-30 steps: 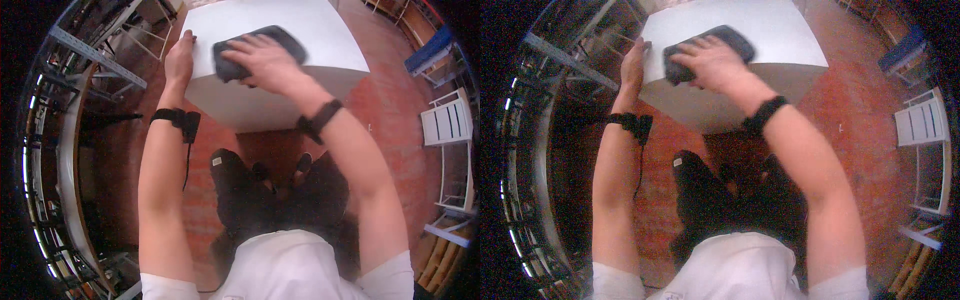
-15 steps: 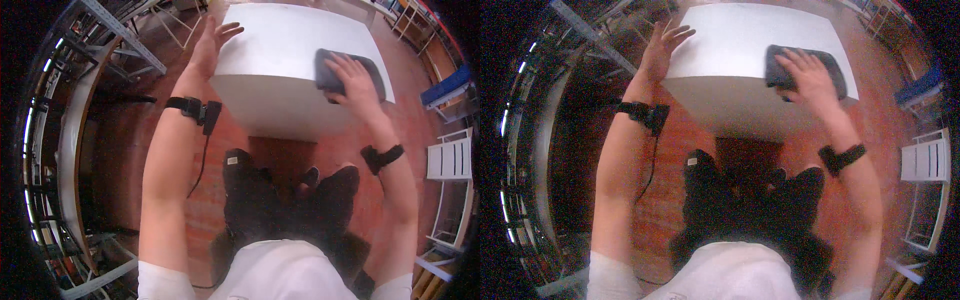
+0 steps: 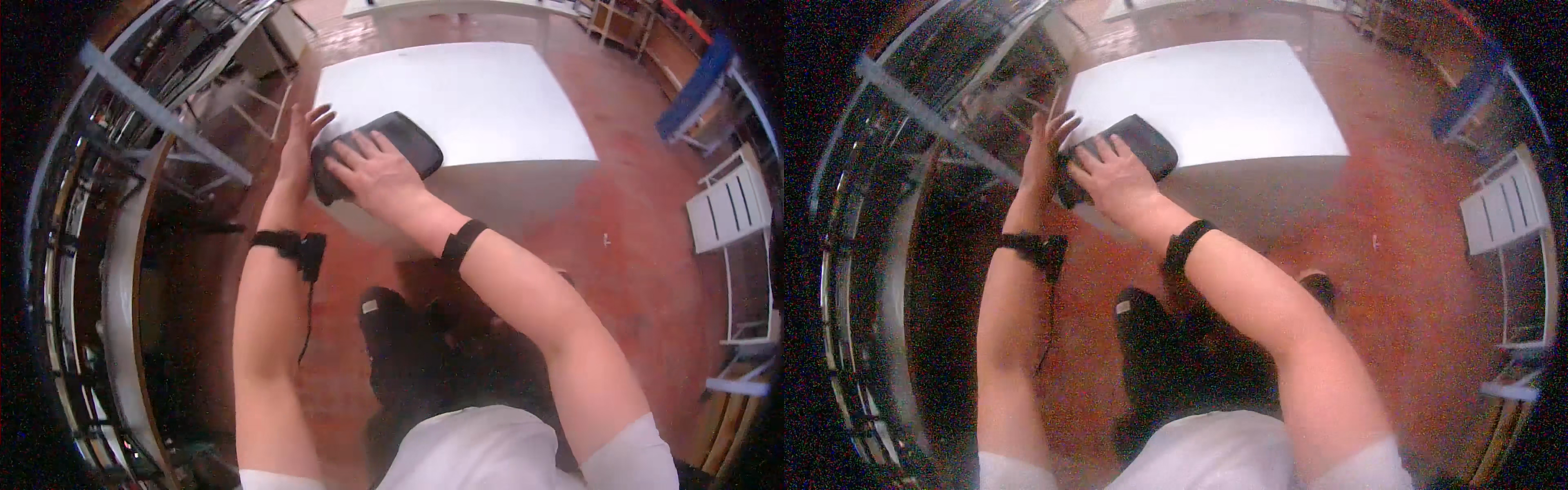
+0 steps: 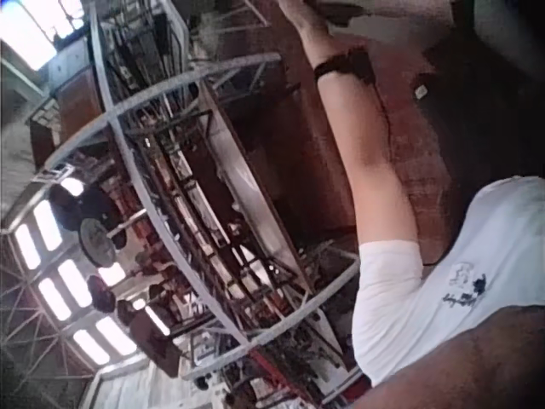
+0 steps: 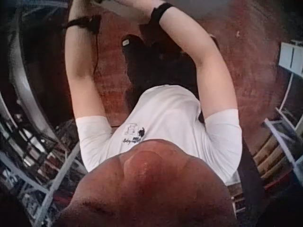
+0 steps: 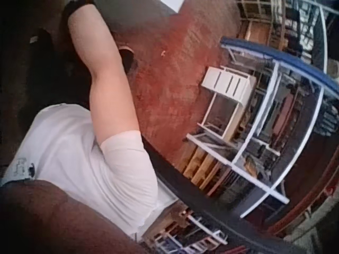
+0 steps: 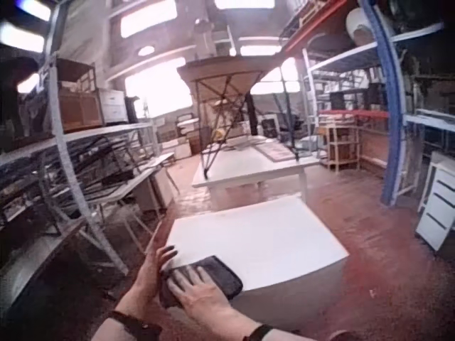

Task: Clean the top surface of a white cabinet using a black cloth.

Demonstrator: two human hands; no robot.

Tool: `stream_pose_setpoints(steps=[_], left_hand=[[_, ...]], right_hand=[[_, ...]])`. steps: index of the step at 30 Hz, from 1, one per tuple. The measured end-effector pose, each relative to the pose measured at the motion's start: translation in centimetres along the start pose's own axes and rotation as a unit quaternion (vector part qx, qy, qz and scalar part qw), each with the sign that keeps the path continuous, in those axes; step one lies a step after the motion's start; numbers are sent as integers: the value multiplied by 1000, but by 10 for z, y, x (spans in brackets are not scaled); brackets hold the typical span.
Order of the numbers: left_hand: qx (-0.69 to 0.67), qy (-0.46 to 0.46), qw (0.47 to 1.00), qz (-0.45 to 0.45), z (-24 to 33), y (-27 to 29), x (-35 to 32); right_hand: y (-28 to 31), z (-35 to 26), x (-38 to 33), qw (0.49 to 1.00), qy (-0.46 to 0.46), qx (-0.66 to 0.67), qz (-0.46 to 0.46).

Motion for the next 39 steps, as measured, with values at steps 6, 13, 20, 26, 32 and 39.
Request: stream_pose_setpoints(steps=[6,13,20,26,32,39], left_hand=[[288,-83,954,-17,35,11,-13],[652,-321,685,-41,63,-7,-45],[698,-353,621,-45,55,-9,-56],[654,-203,725,-75,43,-27,-46],[659,-183,729,10,21,-19,-29],[623,-79,778,3,46,-36,-44]], right_hand=[[82,66,-37,993,-56,-6,-99],[156,166,-100,976,-125,8,-175],[126,212,-108,965,-213,25,-152],[99,268,-108,932,-312,-94,-158],[86,289,-100,872,-435,-101,-199],[110,269,-116,789,-577,-118,-172]])
Point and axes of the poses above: each hand's wrist, its own x-axis towards the middle knuckle, its own y-axis out of the back of the hand, z = x × y, the point moved 7 cm from there along x, towards the middle knuckle, and after that the axes turned 6 degrees about -y, right-handed, at the moved point
